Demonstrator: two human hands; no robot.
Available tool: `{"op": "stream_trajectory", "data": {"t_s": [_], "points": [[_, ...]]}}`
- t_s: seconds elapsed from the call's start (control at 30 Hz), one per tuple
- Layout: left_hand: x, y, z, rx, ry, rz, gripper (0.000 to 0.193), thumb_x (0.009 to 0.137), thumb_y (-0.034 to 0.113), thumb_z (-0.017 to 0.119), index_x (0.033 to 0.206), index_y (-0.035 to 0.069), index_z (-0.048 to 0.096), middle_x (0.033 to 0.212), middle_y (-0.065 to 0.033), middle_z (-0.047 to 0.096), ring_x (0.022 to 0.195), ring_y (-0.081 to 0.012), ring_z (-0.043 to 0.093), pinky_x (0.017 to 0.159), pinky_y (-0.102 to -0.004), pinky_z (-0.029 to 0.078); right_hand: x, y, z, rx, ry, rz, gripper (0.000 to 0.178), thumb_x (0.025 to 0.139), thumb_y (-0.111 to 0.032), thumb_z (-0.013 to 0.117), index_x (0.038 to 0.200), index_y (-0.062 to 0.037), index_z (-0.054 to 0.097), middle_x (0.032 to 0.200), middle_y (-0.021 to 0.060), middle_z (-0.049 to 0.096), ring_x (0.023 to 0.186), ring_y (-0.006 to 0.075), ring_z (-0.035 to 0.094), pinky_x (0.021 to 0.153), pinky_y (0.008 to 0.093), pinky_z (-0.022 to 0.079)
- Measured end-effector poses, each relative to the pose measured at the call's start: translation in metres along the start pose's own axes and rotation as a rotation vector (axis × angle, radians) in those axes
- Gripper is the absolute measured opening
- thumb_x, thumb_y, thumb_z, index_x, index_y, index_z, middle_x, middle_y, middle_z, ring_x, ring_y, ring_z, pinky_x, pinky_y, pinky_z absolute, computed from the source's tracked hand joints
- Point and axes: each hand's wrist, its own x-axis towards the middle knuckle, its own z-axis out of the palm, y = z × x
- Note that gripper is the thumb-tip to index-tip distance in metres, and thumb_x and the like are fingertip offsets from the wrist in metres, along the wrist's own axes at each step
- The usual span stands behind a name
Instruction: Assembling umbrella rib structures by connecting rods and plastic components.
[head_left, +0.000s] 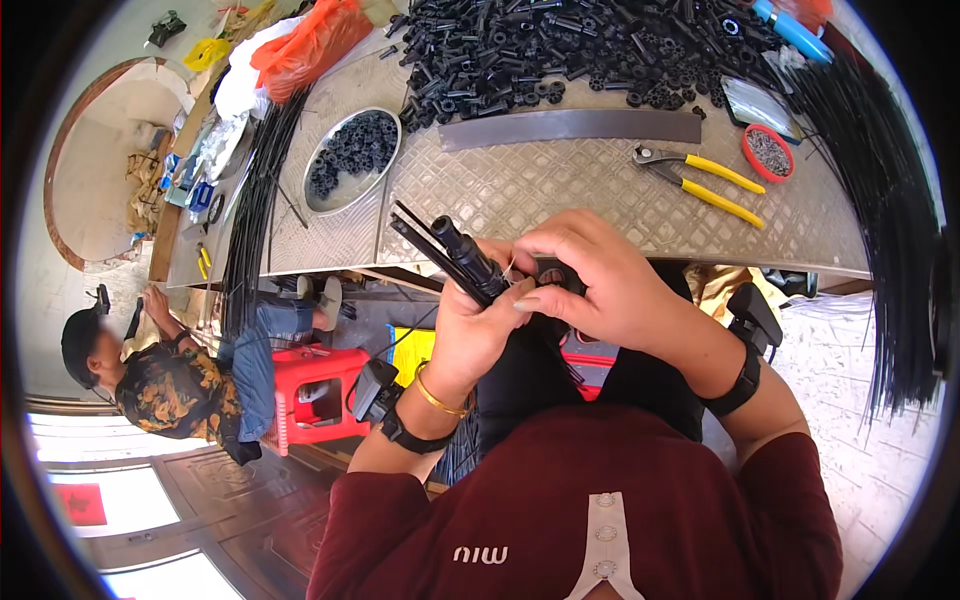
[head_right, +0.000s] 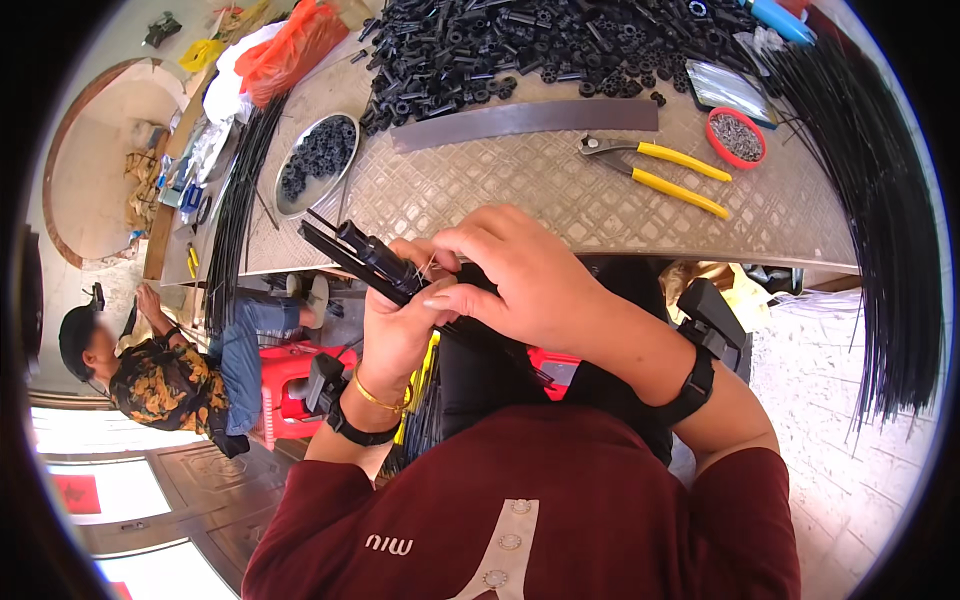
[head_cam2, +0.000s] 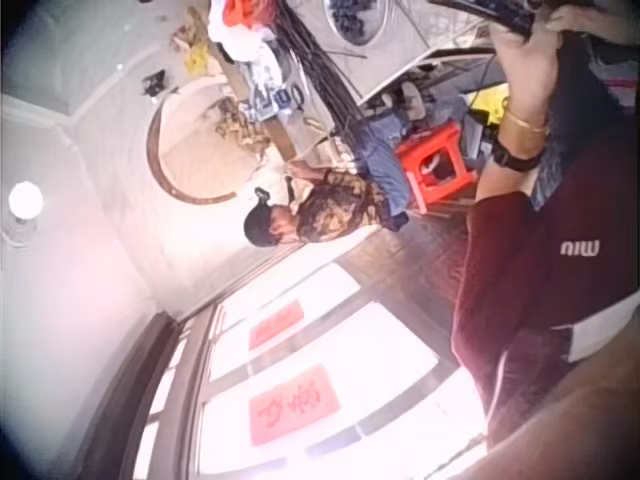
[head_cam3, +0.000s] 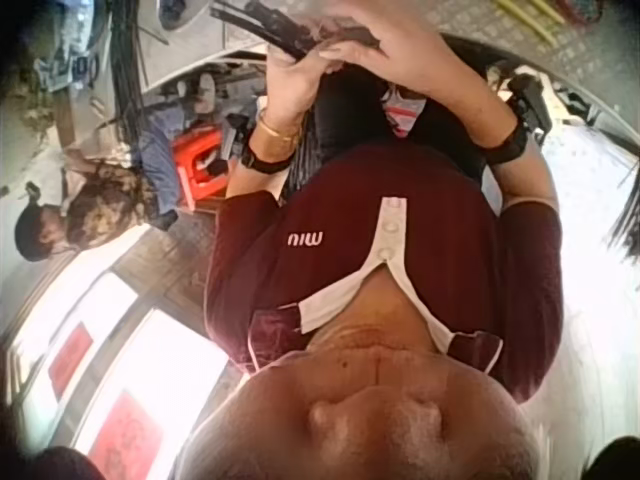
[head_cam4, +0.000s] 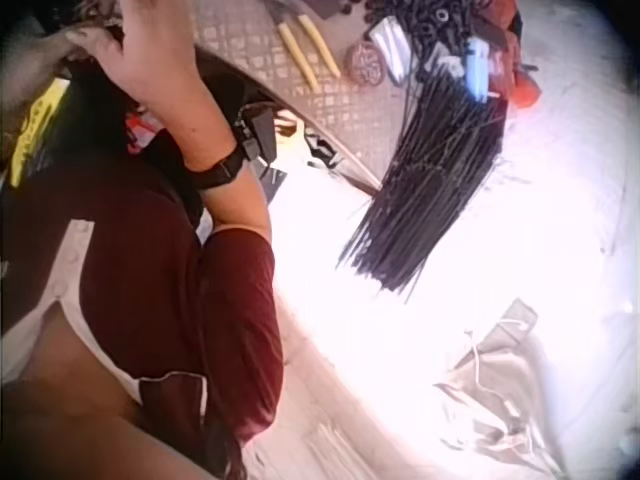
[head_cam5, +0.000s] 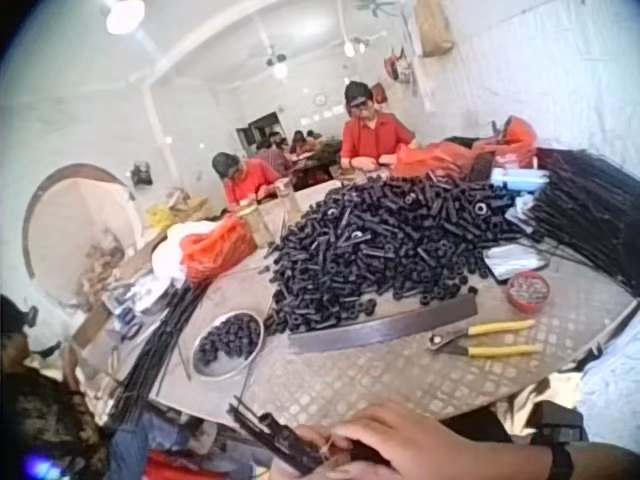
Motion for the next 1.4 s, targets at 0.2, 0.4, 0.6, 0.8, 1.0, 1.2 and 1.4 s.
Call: {"op": "stream_trajectory", "data": {"t_s": [0.2,0.4,0.6,0.8,1.0,1.2,1.4], "points": [[0.005,0.002,0.006,0.058,-0.065,0.013,0.024,0.078,-0.010,0.055,0.094,0.005,0.046,0.096,-0.0033,0.054,0.086,-0.0073,0.050,0.075,-0.0227,0.044,0.002,0.003,-0.004,-0.080,0.088,-0.083,0.027,0.074,-0.020,0.069,0.095,-0.0052,0.059,0.089,0.0083,0.055,0.086,0.0293,0.052,0.077,0.0399,0.042],[0.012,-0.002,0.010,0.069,-0.049,0.008,0.025,0.075,-0.012,0.050,0.090,0.007,0.045,0.099,-0.0036,0.053,0.088,-0.0062,0.048,0.074,-0.0231,0.043,0.002,0.008,-0.004,-0.393,0.108,-0.219,0.014,0.070,-0.016,0.066,0.080,-0.0095,0.058,0.081,0.0038,0.053,0.078,0.0237,0.051,0.067,0.0371,0.039],[0.017,-0.003,0.007,0.160,-0.044,0.020,0.025,0.071,-0.012,0.052,0.083,0.008,0.043,0.099,-0.0043,0.050,0.089,-0.0081,0.046,0.076,-0.0237,0.040,0.003,0.006,-0.001,-0.418,0.179,-0.247,0.013,0.069,-0.015,0.065,0.077,-0.0098,0.056,0.077,0.0030,0.051,0.074,0.0236,0.049,0.069,0.0370,0.036],[0.016,-0.006,0.007,0.175,-0.081,-0.005,0.024,0.071,-0.011,0.055,0.081,0.008,0.044,0.093,-0.0025,0.050,0.086,-0.0092,0.045,0.075,-0.0241,0.039,0.003,0.007,-0.010,-0.250,-0.087,-0.098,0.011,0.071,-0.012,0.063,0.079,-0.0101,0.055,0.080,0.0043,0.051,0.076,0.0251,0.049,0.069,0.0369,0.035],[0.016,-0.014,0.011,0.151,-0.001,0.035,0.025,0.074,-0.007,0.064,0.085,0.008,0.048,0.085,0.0022,0.049,0.078,-0.0070,0.046,0.071,-0.0230,0.041,-0.003,-0.008,-0.015,-0.245,0.107,-0.124,0.022,0.073,-0.016,0.067,0.091,-0.0113,0.056,0.088,0.0061,0.054,0.082,0.0269,0.052,0.072,0.0384,0.037],[0.016,-0.010,0.012,0.346,0.045,-0.001,0.017,0.071,-0.007,0.059,0.082,0.004,0.053,0.075,0.0029,0.051,0.072,-0.0073,0.049,0.066,-0.0244,0.044,0.004,-0.007,-0.025,-0.606,0.049,-0.328,0.029,0.073,-0.020,0.063,0.099,-0.0077,0.062,0.083,0.0021,0.054,0.076,0.0209,0.048,0.069,0.0372,0.035],[0.020,-0.013,0.018,0.325,-0.016,0.039,0.010,0.073,-0.006,0.056,0.078,0.003,0.053,0.071,0.0019,0.050,0.068,-0.0073,0.048,0.063,-0.0247,0.042,0.001,-0.002,-0.021,-0.580,0.086,-0.329,0.018,0.073,-0.013,0.064,0.089,-0.0069,0.060,0.079,0.0034,0.052,0.075,0.0224,0.048,0.068,0.0365,0.035]]}}
